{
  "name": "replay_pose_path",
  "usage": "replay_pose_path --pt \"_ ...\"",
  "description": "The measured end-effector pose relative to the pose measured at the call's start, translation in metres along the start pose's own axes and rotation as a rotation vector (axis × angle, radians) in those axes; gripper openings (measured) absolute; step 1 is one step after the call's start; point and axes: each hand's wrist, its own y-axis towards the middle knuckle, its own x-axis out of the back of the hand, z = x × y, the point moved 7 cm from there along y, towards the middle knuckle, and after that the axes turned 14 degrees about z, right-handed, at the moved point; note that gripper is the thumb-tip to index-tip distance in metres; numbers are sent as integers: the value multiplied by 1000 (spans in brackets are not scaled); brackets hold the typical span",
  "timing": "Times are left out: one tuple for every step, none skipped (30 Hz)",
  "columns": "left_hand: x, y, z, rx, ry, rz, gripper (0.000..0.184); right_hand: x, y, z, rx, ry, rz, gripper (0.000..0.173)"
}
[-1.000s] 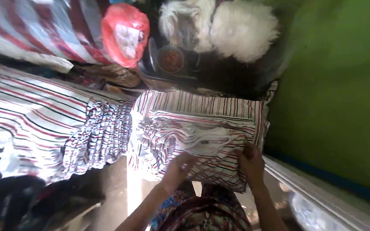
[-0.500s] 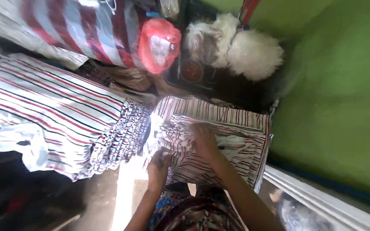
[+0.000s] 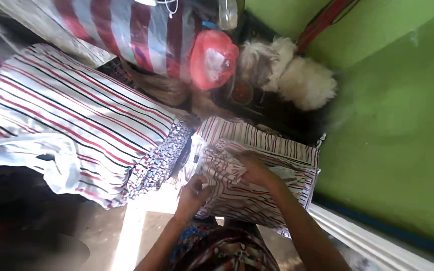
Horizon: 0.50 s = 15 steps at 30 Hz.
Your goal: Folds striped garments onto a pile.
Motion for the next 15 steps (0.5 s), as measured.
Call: replay_pose_path --pt "-3 1 -1 58 13 47 31 -2 -3 -2 -15 22 13 60" --pt "-6 1 -2 97 24 102 30 -3 -6 -3 -18 31 23 55" --pt "-9 -1 -5 98 24 152 27 -5 -14 0 0 33 32 48" --pt "-10 -4 -10 56 5 188 23 -6 -28 5 45 33 31 40" --pt "-11 -11 -15 -16 -30 211 21 -7 -44 12 107 41 19 34" --pt "-10 -18 -18 -89 -86 226 18 -10 -61 16 164 66 3 30" --pt "-11 -25 -19 -148 -159 232 13 -14 -73 13 193 111 -6 28" --pt "-12 -29 -18 -185 -230 237 8 -18 -80 6 176 171 9 30" --pt "-14 -31 -17 -200 -282 245 5 -23 -82 -5 143 218 18 33" --pt "-19 -30 -16 -210 -310 255 5 -28 -82 -14 132 225 -6 32" --pt "-23 -29 -16 -225 -311 267 8 -31 -84 -17 152 207 -38 27" --pt "-29 -28 -19 -231 -288 281 16 -32 -89 -13 188 177 -52 24" --pt "-35 -29 -23 -226 -251 301 28 -32 -96 -5 229 152 -55 21" --pt "-42 -30 -28 -213 -214 324 38 -31 -103 0 250 150 -45 20" --pt "-48 -30 -32 -196 -184 340 42 -29 -106 -1 239 166 -29 21"
